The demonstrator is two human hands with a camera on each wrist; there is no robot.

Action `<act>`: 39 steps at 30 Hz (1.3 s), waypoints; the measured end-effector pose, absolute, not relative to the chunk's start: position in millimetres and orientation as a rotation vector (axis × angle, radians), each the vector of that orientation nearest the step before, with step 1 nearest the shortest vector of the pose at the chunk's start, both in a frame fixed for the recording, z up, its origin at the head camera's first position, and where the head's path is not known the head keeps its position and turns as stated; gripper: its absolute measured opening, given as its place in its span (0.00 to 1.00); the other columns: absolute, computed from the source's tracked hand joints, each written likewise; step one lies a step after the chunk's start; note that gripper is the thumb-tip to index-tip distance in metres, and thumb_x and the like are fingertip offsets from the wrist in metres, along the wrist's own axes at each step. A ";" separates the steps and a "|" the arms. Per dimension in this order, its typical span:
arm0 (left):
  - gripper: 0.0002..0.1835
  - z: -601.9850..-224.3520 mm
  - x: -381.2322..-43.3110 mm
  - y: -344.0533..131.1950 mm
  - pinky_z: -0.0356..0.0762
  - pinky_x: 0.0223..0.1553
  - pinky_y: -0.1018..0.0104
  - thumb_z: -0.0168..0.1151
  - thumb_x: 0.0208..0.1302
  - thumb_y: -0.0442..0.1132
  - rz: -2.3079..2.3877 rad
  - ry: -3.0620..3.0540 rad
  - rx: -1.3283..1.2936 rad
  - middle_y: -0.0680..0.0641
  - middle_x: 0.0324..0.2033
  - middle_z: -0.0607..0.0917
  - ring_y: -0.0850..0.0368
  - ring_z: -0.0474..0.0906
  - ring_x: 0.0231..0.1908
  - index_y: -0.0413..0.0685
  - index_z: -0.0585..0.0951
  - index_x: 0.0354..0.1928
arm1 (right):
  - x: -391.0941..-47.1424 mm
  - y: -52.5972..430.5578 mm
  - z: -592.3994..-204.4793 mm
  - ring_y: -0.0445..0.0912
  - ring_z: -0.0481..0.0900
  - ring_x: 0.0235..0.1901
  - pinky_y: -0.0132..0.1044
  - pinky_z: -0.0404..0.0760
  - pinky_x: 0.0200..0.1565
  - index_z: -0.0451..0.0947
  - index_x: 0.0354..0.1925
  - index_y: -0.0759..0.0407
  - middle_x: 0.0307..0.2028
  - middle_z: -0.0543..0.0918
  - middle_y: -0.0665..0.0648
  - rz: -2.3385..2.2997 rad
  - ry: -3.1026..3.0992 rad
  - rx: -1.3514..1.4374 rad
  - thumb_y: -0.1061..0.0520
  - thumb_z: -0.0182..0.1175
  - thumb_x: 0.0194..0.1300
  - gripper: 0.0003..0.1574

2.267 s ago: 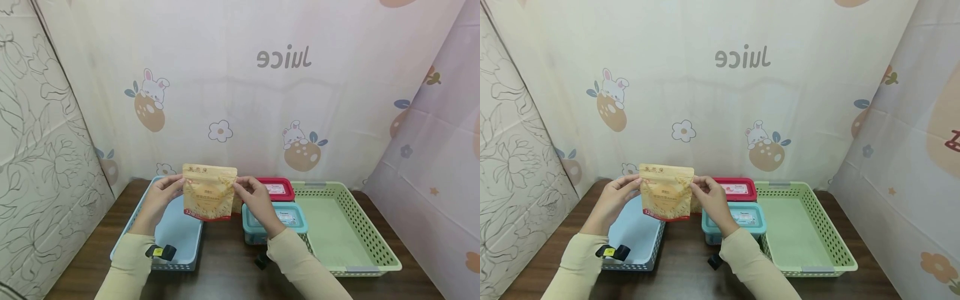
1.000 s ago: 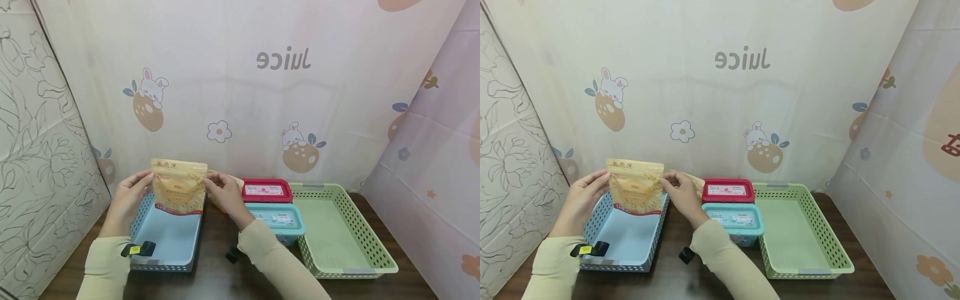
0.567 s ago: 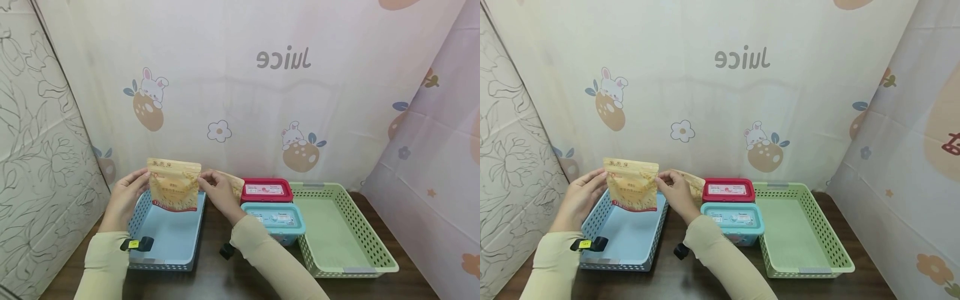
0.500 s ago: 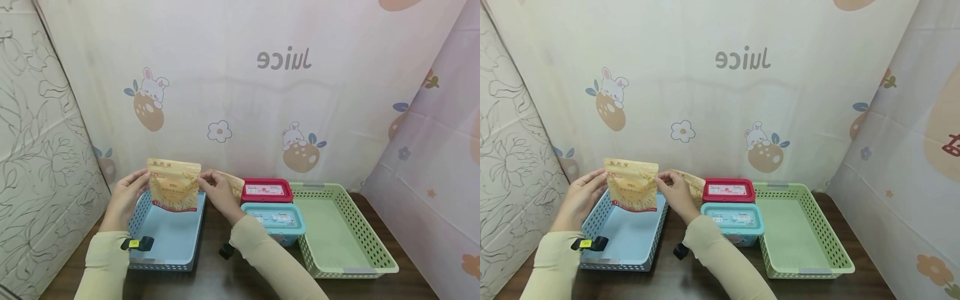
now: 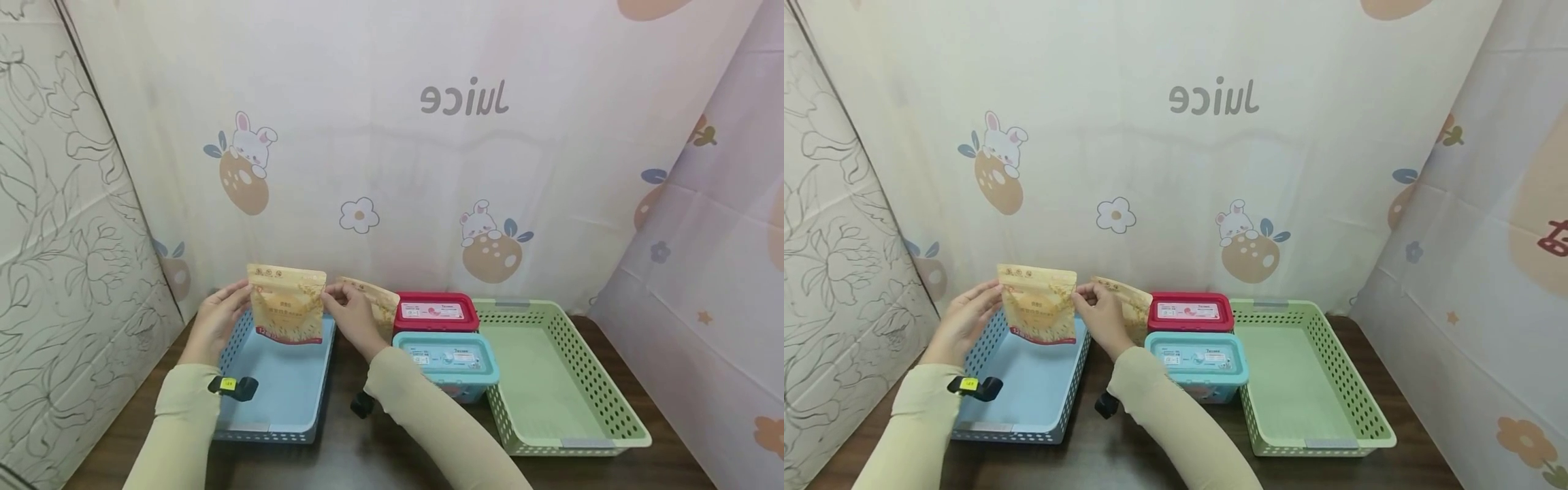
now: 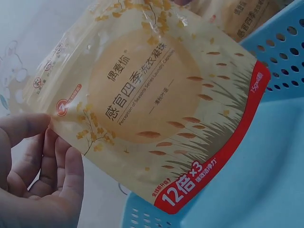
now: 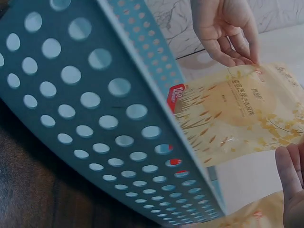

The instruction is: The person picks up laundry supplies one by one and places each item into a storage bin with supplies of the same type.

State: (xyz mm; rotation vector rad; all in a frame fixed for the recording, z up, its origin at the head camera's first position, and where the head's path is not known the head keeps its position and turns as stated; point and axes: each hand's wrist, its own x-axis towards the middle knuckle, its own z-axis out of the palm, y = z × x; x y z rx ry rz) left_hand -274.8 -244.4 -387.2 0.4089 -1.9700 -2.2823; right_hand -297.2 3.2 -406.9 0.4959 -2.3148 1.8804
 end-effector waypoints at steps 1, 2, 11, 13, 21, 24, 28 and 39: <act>0.32 -389.3 -277.2 -244.6 0.60 0.70 0.62 0.66 0.68 0.49 -2.282 -1.983 0.412 0.48 0.68 0.69 0.54 0.65 0.68 0.46 0.70 0.70 | -298.9 2.1 -409.0 0.41 0.78 0.37 0.33 0.81 0.40 0.82 0.45 0.53 0.37 0.81 0.48 1.877 -2.314 0.486 0.49 0.63 0.71 0.11; 0.32 -391.4 -279.8 -244.8 0.60 0.70 0.62 0.65 0.69 0.48 -2.282 -1.994 0.414 0.46 0.71 0.67 0.53 0.63 0.70 0.45 0.69 0.71 | -300.7 0.8 -411.2 0.41 0.78 0.37 0.33 0.80 0.39 0.83 0.45 0.54 0.36 0.81 0.48 1.877 -2.308 0.479 0.49 0.63 0.71 0.11; 0.35 -407.2 -296.7 -248.5 0.60 0.70 0.64 0.63 0.71 0.47 -2.301 -2.036 0.438 0.45 0.75 0.60 0.50 0.58 0.72 0.44 0.63 0.75 | -308.9 -8.8 -422.8 0.39 0.76 0.35 0.32 0.78 0.37 0.83 0.44 0.55 0.35 0.81 0.48 1.884 -2.332 0.393 0.51 0.62 0.72 0.09; 0.36 -410.7 -299.0 -249.6 0.59 0.71 0.63 0.63 0.71 0.48 -2.304 -2.045 0.441 0.45 0.75 0.59 0.50 0.58 0.72 0.44 0.63 0.75 | -308.4 -9.7 -424.0 0.39 0.77 0.35 0.33 0.79 0.37 0.83 0.44 0.53 0.35 0.81 0.47 1.884 -2.344 0.360 0.50 0.62 0.72 0.09; 0.36 -421.4 -304.4 -252.1 0.61 0.69 0.65 0.62 0.72 0.44 -2.377 -1.971 0.467 0.45 0.75 0.59 0.53 0.60 0.71 0.44 0.61 0.76 | -310.8 -10.9 -431.9 0.39 0.79 0.39 0.35 0.81 0.41 0.83 0.48 0.53 0.39 0.83 0.47 1.829 -2.392 0.402 0.50 0.61 0.73 0.11; 0.35 -423.3 -305.3 -253.2 0.61 0.69 0.66 0.62 0.72 0.44 -2.396 -1.957 0.495 0.46 0.75 0.58 0.53 0.59 0.72 0.46 0.61 0.76 | -311.6 -9.7 -434.1 0.40 0.80 0.42 0.36 0.81 0.43 0.82 0.52 0.53 0.43 0.83 0.47 1.830 -2.429 0.444 0.50 0.61 0.73 0.14; 0.35 -424.0 -306.2 -253.8 0.61 0.69 0.66 0.62 0.72 0.44 -2.405 -1.953 0.514 0.47 0.75 0.58 0.53 0.58 0.72 0.47 0.62 0.76 | -311.2 -8.8 -435.5 0.42 0.80 0.45 0.39 0.82 0.45 0.80 0.55 0.53 0.46 0.82 0.48 1.843 -2.449 0.464 0.49 0.59 0.74 0.16; 0.33 -426.0 -307.4 -252.5 0.60 0.70 0.62 0.60 0.73 0.45 -2.309 -2.026 0.532 0.45 0.76 0.59 0.50 0.59 0.72 0.45 0.63 0.75 | -313.0 -8.8 -435.7 0.43 0.79 0.47 0.40 0.82 0.48 0.80 0.56 0.53 0.48 0.82 0.49 1.821 -2.463 0.460 0.50 0.58 0.75 0.16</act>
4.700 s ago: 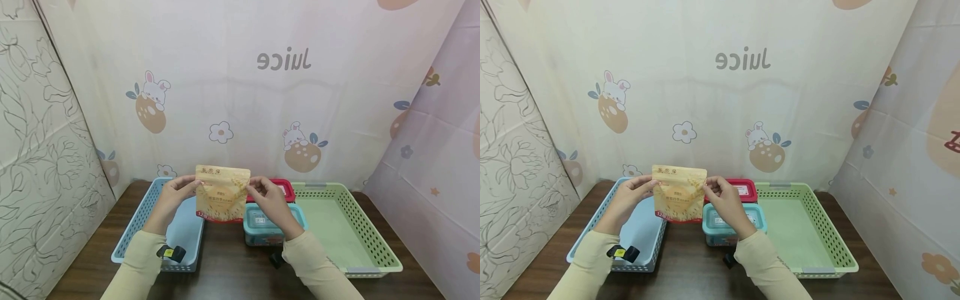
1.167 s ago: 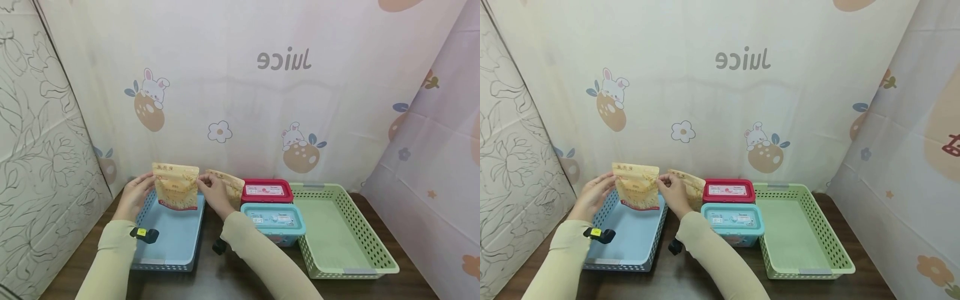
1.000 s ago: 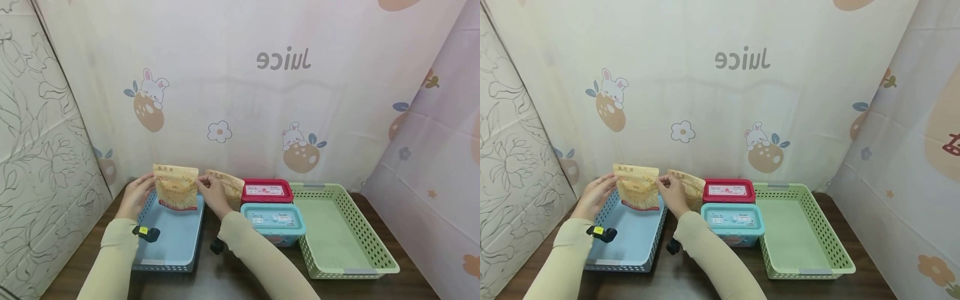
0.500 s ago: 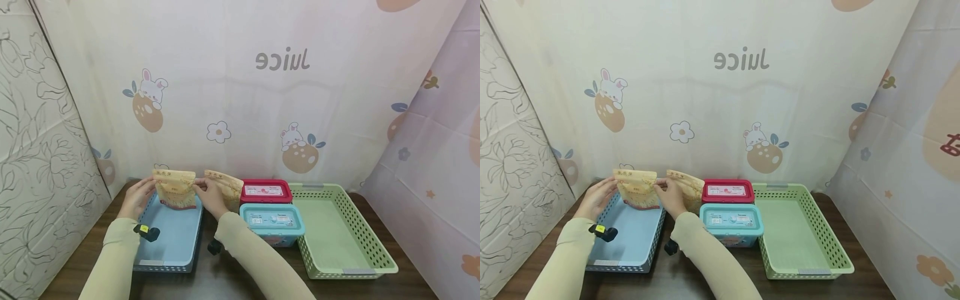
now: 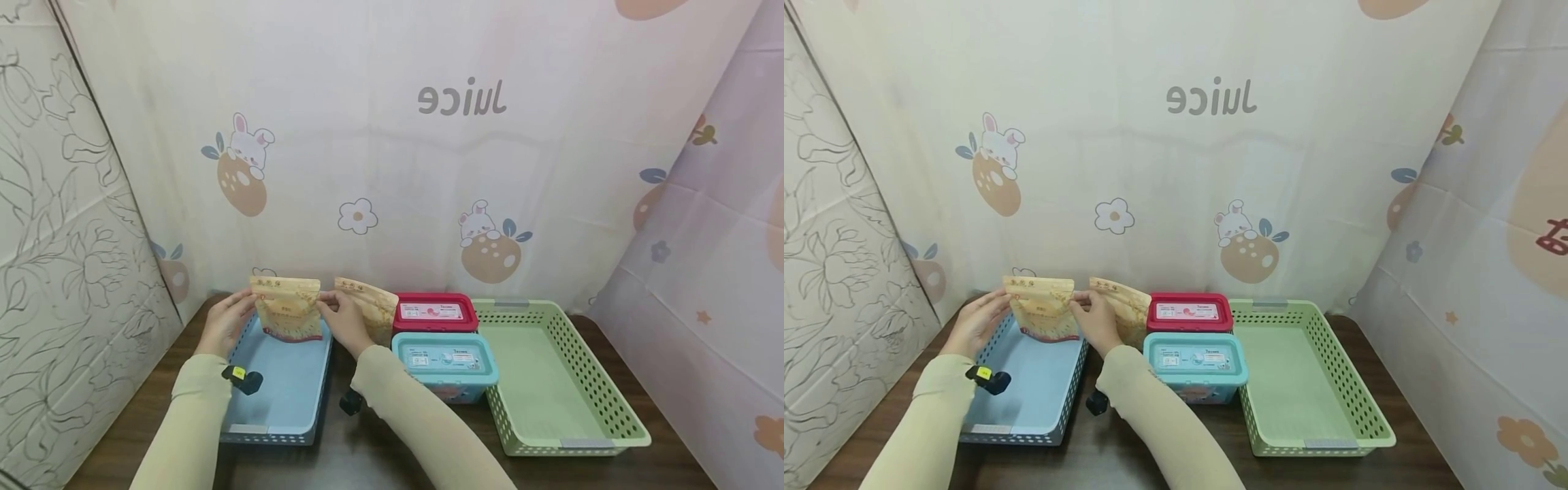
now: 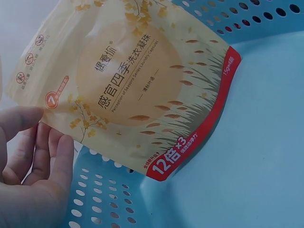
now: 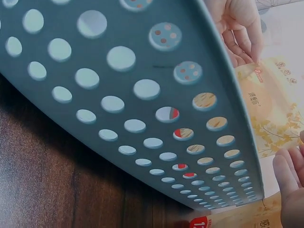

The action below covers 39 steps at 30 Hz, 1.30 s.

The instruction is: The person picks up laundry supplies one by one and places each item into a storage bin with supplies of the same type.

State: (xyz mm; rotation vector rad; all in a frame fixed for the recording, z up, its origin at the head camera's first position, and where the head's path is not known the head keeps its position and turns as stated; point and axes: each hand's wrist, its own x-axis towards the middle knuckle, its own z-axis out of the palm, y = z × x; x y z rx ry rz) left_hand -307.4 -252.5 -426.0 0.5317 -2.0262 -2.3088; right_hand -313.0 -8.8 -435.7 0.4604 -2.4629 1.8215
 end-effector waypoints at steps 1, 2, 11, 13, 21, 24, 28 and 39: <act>0.33 -426.5 -307.8 -252.5 0.60 0.70 0.61 0.60 0.73 0.45 -2.305 -2.026 0.535 0.45 0.75 0.59 0.50 0.60 0.72 0.45 0.63 0.75 | -312.7 -8.6 -435.2 0.43 0.79 0.48 0.40 0.82 0.48 0.80 0.56 0.53 0.48 0.82 0.49 1.820 -2.465 0.463 0.50 0.58 0.75 0.16; 0.33 -426.9 -308.0 -252.7 0.60 0.70 0.61 0.60 0.73 0.45 -2.301 -2.027 0.536 0.45 0.75 0.59 0.50 0.60 0.72 0.45 0.63 0.75 | -312.2 -8.4 -434.8 0.43 0.79 0.48 0.40 0.82 0.47 0.80 0.56 0.53 0.48 0.82 0.50 1.818 -2.467 0.465 0.50 0.58 0.75 0.16; 0.34 -425.7 -307.2 -252.6 0.62 0.69 0.63 0.59 0.74 0.45 -2.263 -2.055 0.491 0.43 0.75 0.59 0.49 0.59 0.72 0.42 0.62 0.75 | -310.5 -8.0 -432.3 0.44 0.79 0.49 0.40 0.82 0.48 0.79 0.58 0.54 0.49 0.82 0.50 1.815 -2.481 0.497 0.50 0.58 0.75 0.18; 0.34 -424.2 -306.1 -252.0 0.61 0.69 0.63 0.58 0.74 0.45 -2.244 -2.072 0.475 0.42 0.76 0.58 0.49 0.58 0.73 0.42 0.60 0.76 | -310.1 -7.9 -431.0 0.44 0.79 0.50 0.41 0.82 0.49 0.79 0.59 0.54 0.50 0.82 0.50 1.813 -2.483 0.506 0.50 0.58 0.75 0.18; 0.35 -423.1 -304.4 -253.2 0.59 0.70 0.61 0.59 0.74 0.47 -2.210 -2.109 0.499 0.44 0.76 0.56 0.49 0.56 0.74 0.43 0.60 0.76 | -308.0 -6.6 -429.6 0.46 0.79 0.53 0.42 0.81 0.51 0.78 0.59 0.54 0.51 0.81 0.50 1.844 -2.500 0.502 0.49 0.58 0.75 0.19; 0.35 -422.6 -303.9 -253.8 0.57 0.71 0.59 0.58 0.74 0.48 -2.205 -2.133 0.480 0.45 0.77 0.55 0.49 0.54 0.74 0.43 0.60 0.76 | -308.1 -6.5 -429.9 0.47 0.78 0.54 0.42 0.81 0.52 0.78 0.60 0.54 0.52 0.81 0.51 1.848 -2.505 0.498 0.48 0.57 0.75 0.20; 0.36 -420.9 -303.4 -255.0 0.53 0.73 0.55 0.54 0.76 0.49 -2.183 -2.229 0.437 0.45 0.78 0.51 0.48 0.51 0.75 0.44 0.56 0.78 | -309.8 -6.2 -431.7 0.47 0.78 0.56 0.43 0.80 0.54 0.77 0.61 0.53 0.54 0.80 0.50 1.849 -2.517 0.485 0.46 0.57 0.75 0.22; 0.37 -420.3 -304.7 -254.9 0.50 0.74 0.53 0.54 0.75 0.50 -2.180 -2.305 0.385 0.44 0.78 0.49 0.47 0.45 0.76 0.46 0.55 0.78 | -314.0 -5.0 -435.3 0.48 0.77 0.58 0.45 0.79 0.56 0.73 0.65 0.54 0.57 0.79 0.52 1.892 -2.513 0.491 0.44 0.58 0.74 0.27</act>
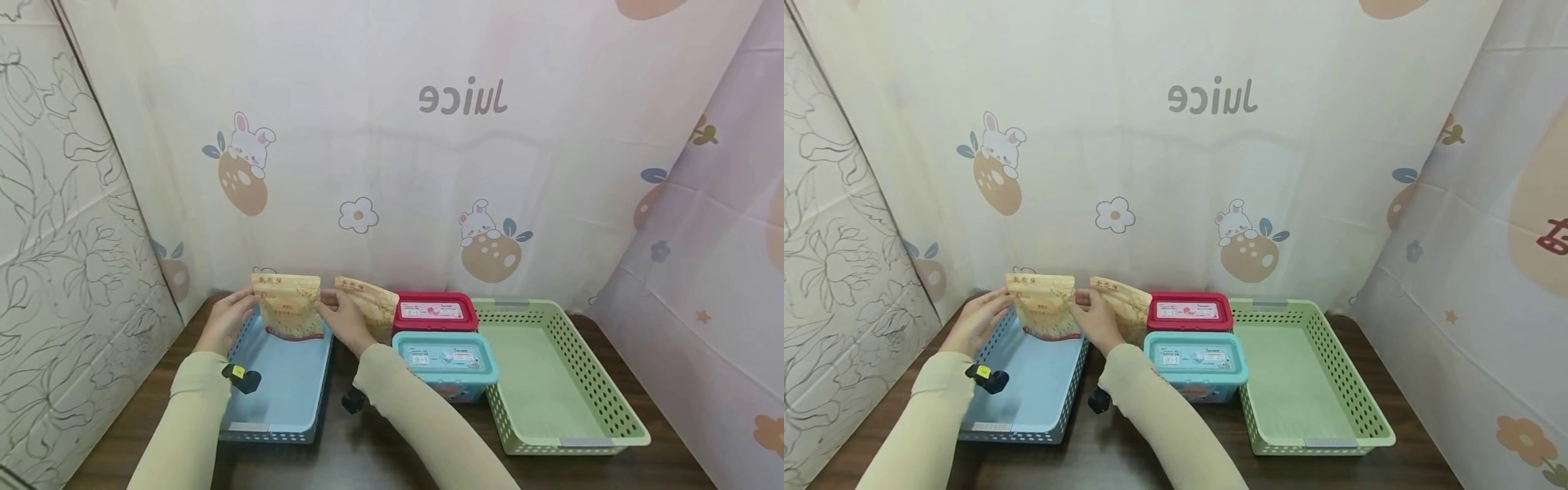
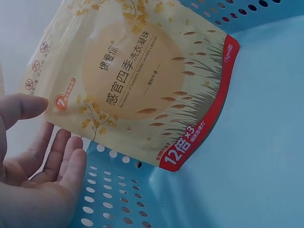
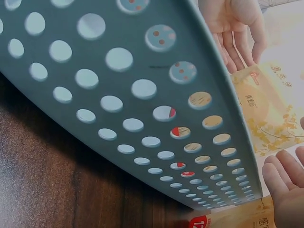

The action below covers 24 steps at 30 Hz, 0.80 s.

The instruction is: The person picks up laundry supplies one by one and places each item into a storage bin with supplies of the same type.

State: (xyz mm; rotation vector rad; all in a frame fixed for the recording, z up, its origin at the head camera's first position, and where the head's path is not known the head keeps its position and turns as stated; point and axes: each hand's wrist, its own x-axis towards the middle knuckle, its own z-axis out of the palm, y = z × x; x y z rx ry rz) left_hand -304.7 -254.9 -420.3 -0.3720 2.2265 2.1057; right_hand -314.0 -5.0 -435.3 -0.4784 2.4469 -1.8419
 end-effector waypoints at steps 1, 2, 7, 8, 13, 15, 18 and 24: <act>0.37 -420.0 -304.7 -254.9 0.50 0.74 0.54 0.55 0.75 0.50 2.108 2.226 -0.366 0.44 0.78 0.49 0.47 0.46 0.76 0.46 0.55 0.78 | -313.6 -5.2 -435.1 0.48 0.76 0.59 0.45 0.79 0.57 0.72 0.66 0.54 0.58 0.79 0.52 -1.842 2.442 -0.475 0.44 0.58 0.74 0.29; 0.37 -419.4 -304.1 -254.9 0.50 0.74 0.54 0.55 0.75 0.51 2.105 2.229 -0.364 0.44 0.78 0.49 0.47 0.46 0.76 0.46 0.55 0.78 | -313.3 -5.4 -434.6 0.48 0.76 0.59 0.46 0.79 0.57 0.71 0.67 0.54 0.58 0.79 0.52 -1.844 2.435 -0.472 0.44 0.58 0.74 0.30; 0.43 -417.0 -301.4 -255.9 0.50 0.74 0.53 0.57 0.73 0.55 2.099 2.242 -0.351 0.42 0.78 0.46 0.46 0.45 0.76 0.48 0.49 0.80 | -310.6 -6.1 -430.8 0.50 0.73 0.64 0.48 0.76 0.61 0.62 0.74 0.56 0.64 0.75 0.55 -1.835 2.415 -0.468 0.41 0.59 0.73 0.40; 0.45 -416.6 -300.9 -255.9 0.49 0.74 0.53 0.57 0.73 0.55 2.100 2.244 -0.353 0.42 0.78 0.45 0.46 0.45 0.76 0.48 0.47 0.80 | -310.5 -6.1 -430.3 0.50 0.72 0.64 0.48 0.75 0.62 0.61 0.75 0.55 0.65 0.74 0.55 -1.828 2.415 -0.467 0.40 0.59 0.72 0.42; 0.48 -415.4 -299.7 -255.7 0.47 0.74 0.51 0.59 0.71 0.56 2.094 2.255 -0.350 0.40 0.79 0.43 0.44 0.43 0.77 0.48 0.43 0.80 | -310.1 -5.7 -428.4 0.49 0.70 0.67 0.47 0.73 0.64 0.58 0.77 0.54 0.68 0.72 0.54 -1.786 2.425 -0.466 0.36 0.59 0.70 0.47; 0.48 -414.9 -299.1 -255.4 0.47 0.74 0.51 0.58 0.72 0.56 2.091 2.257 -0.348 0.40 0.79 0.43 0.44 0.42 0.77 0.48 0.43 0.80 | -309.6 -5.4 -427.8 0.49 0.69 0.67 0.47 0.73 0.64 0.58 0.77 0.52 0.69 0.71 0.54 -1.768 2.430 -0.462 0.36 0.60 0.70 0.46; 0.47 -414.3 -298.5 -255.4 0.47 0.74 0.51 0.58 0.72 0.56 2.088 2.257 -0.338 0.40 0.79 0.43 0.44 0.43 0.77 0.48 0.43 0.80 | -306.4 -4.5 -425.4 0.49 0.69 0.68 0.49 0.72 0.64 0.57 0.77 0.51 0.70 0.70 0.54 -1.755 2.431 -0.455 0.36 0.59 0.70 0.46; 0.49 -412.9 -295.5 -256.6 0.49 0.74 0.50 0.59 0.70 0.59 2.068 2.275 -0.357 0.41 0.79 0.43 0.43 0.43 0.76 0.50 0.44 0.80 | -296.1 -2.8 -417.9 0.51 0.65 0.70 0.51 0.70 0.66 0.55 0.78 0.51 0.72 0.66 0.55 -1.765 2.428 -0.447 0.37 0.59 0.71 0.46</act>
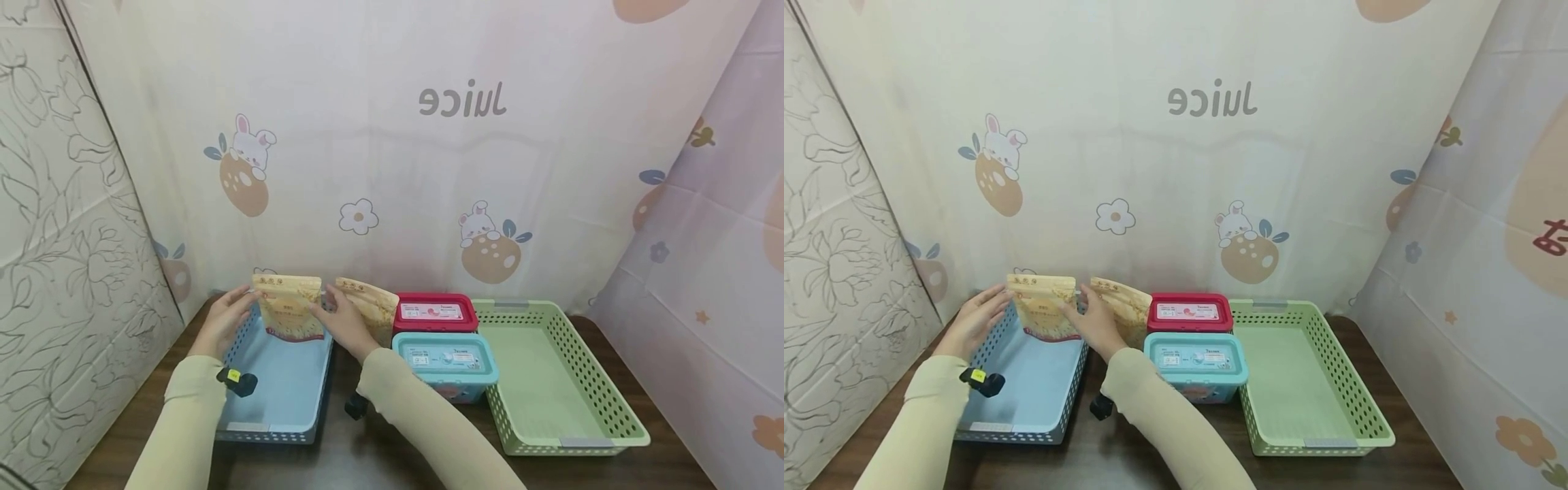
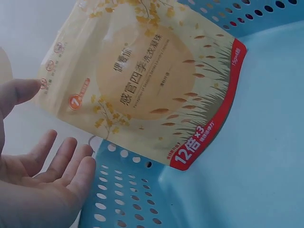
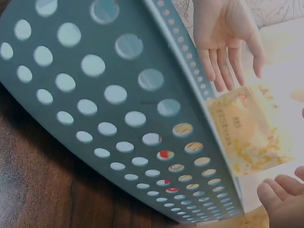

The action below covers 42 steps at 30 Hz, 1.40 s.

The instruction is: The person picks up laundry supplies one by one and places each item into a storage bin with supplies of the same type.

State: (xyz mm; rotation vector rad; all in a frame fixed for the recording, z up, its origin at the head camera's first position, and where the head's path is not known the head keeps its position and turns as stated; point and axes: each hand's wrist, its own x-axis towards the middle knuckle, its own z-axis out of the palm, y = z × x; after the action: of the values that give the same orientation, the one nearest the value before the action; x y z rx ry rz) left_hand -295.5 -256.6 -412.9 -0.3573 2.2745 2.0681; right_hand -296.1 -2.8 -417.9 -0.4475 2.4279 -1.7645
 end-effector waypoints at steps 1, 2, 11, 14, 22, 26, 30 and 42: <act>0.49 -412.3 -294.8 -256.7 0.49 0.74 0.50 0.59 0.70 0.60 2.065 2.283 -0.359 0.41 0.79 0.43 0.43 0.43 0.76 0.50 0.44 0.80 | -295.3 -2.7 -417.3 0.51 0.64 0.70 0.51 0.69 0.66 0.55 0.78 0.51 0.72 0.66 0.55 -1.769 2.429 -0.448 0.38 0.59 0.71 0.46; 0.49 -411.5 -293.9 -256.8 0.49 0.74 0.49 0.59 0.70 0.60 2.063 2.291 -0.358 0.40 0.79 0.43 0.43 0.43 0.76 0.49 0.44 0.80 | -294.7 -2.8 -416.9 0.52 0.64 0.70 0.51 0.69 0.66 0.55 0.78 0.51 0.72 0.66 0.55 -1.774 2.432 -0.452 0.38 0.59 0.72 0.46; 0.46 -398.5 -282.8 -251.2 0.49 0.74 0.52 0.58 0.72 0.57 2.117 2.298 -0.359 0.42 0.78 0.45 0.45 0.45 0.76 0.47 0.46 0.80 | -286.6 1.7 -409.9 0.50 0.61 0.72 0.49 0.66 0.68 0.52 0.79 0.50 0.74 0.63 0.53 -1.812 2.388 -0.488 0.35 0.58 0.71 0.49; 0.47 -392.0 -278.9 -247.1 0.49 0.74 0.53 0.58 0.72 0.57 2.140 2.275 -0.340 0.42 0.78 0.45 0.45 0.45 0.76 0.47 0.45 0.80 | -283.5 4.1 -407.3 0.49 0.60 0.72 0.49 0.65 0.69 0.52 0.79 0.50 0.74 0.62 0.53 -1.828 2.369 -0.505 0.33 0.58 0.70 0.50; 0.46 -378.3 -270.8 -238.8 0.47 0.75 0.53 0.59 0.73 0.53 2.216 2.247 -0.243 0.42 0.78 0.46 0.45 0.44 0.76 0.46 0.46 0.80 | -279.4 8.4 -400.1 0.48 0.60 0.72 0.47 0.64 0.69 0.52 0.79 0.48 0.75 0.61 0.53 -1.849 2.378 -0.535 0.34 0.57 0.71 0.49; 0.44 -375.4 -269.4 -235.8 0.48 0.74 0.52 0.59 0.73 0.50 2.240 2.249 -0.210 0.42 0.78 0.48 0.45 0.45 0.76 0.45 0.47 0.80 | -277.1 10.4 -397.1 0.48 0.61 0.72 0.47 0.65 0.69 0.53 0.78 0.48 0.74 0.61 0.52 -1.838 2.379 -0.523 0.34 0.58 0.70 0.49; 0.44 -374.5 -268.9 -233.6 0.48 0.74 0.50 0.59 0.73 0.50 2.238 2.270 -0.187 0.41 0.78 0.49 0.44 0.46 0.76 0.45 0.48 0.79 | -275.2 12.3 -395.6 0.48 0.62 0.71 0.47 0.66 0.68 0.53 0.78 0.50 0.74 0.62 0.53 -1.830 2.378 -0.524 0.34 0.58 0.70 0.49; 0.41 -376.0 -263.6 -231.9 0.49 0.74 0.49 0.58 0.74 0.48 2.211 2.285 -0.116 0.41 0.78 0.50 0.43 0.47 0.76 0.43 0.50 0.79 | -270.7 23.0 -395.4 0.43 0.64 0.70 0.46 0.69 0.66 0.56 0.77 0.41 0.72 0.65 0.46 -1.780 2.403 -0.522 0.31 0.58 0.69 0.46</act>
State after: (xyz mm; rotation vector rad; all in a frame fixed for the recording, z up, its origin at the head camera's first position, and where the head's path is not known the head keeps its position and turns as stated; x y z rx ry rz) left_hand -263.6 -231.9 -376.0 -0.1155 2.2851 2.2105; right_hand -270.7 23.0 -395.4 -0.5224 2.4029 -1.7804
